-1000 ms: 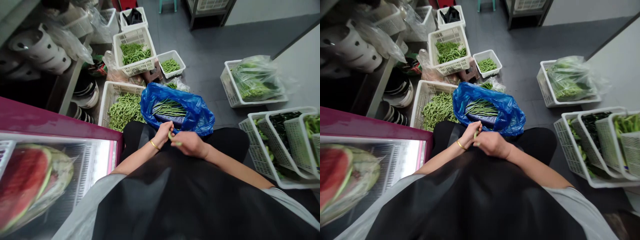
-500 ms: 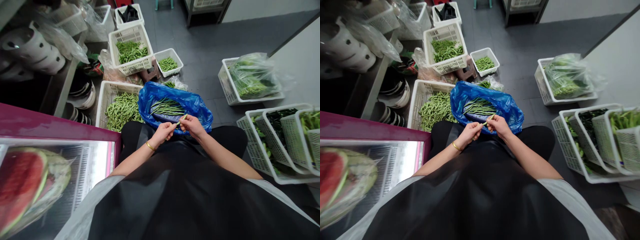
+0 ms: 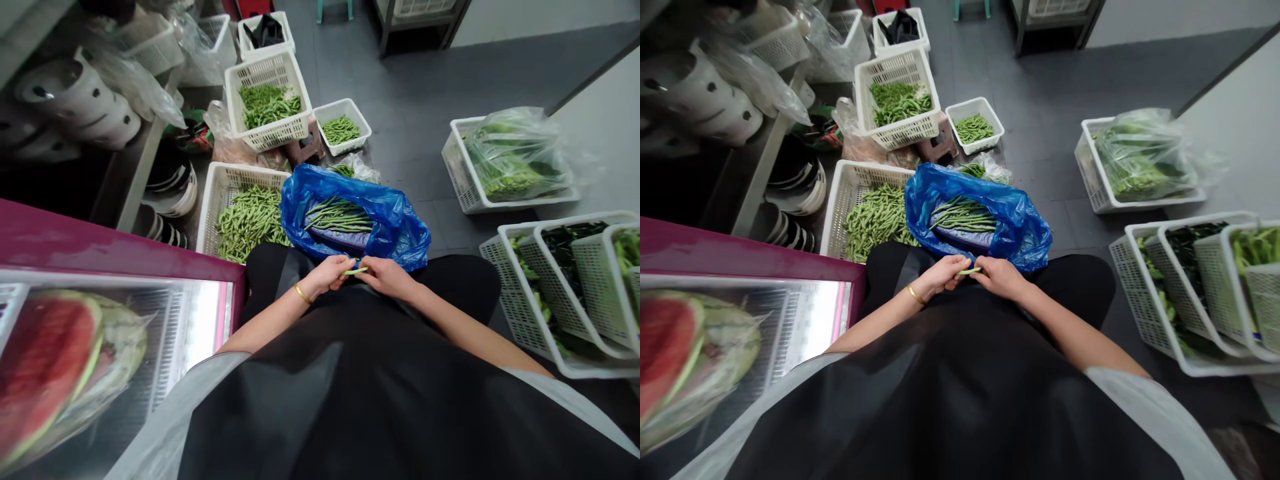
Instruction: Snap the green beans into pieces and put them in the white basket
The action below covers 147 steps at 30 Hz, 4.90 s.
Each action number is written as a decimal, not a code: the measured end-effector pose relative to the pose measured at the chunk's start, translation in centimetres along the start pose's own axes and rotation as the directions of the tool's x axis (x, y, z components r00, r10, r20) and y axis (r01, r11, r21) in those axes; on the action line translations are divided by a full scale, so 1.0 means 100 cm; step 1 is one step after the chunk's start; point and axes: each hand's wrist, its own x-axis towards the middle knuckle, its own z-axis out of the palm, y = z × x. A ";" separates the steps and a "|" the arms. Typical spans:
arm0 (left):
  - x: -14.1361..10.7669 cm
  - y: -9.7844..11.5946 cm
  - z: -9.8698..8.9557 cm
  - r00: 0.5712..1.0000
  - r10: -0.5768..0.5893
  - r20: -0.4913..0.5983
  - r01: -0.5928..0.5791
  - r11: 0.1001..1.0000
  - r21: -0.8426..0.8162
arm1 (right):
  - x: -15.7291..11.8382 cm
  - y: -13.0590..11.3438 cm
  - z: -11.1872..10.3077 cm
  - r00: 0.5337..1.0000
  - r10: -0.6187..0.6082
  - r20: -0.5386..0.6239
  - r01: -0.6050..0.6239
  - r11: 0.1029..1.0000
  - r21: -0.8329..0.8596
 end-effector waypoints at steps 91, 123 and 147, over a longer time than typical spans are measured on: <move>-0.002 0.026 -0.006 0.990 0.039 0.134 -0.017 0.988 -0.154 | 0.037 0.005 -0.016 0.922 0.385 -0.035 -0.187 0.523 0.832; -0.008 0.023 0.000 0.982 0.185 0.038 -0.175 0.967 -0.183 | 0.025 -0.006 -0.025 0.985 0.045 -0.169 0.001 0.964 0.264; 0.032 0.006 -0.052 0.956 0.118 -0.269 -0.238 0.848 -0.474 | 0.083 0.029 -0.026 0.930 0.184 0.317 -0.004 0.869 -0.494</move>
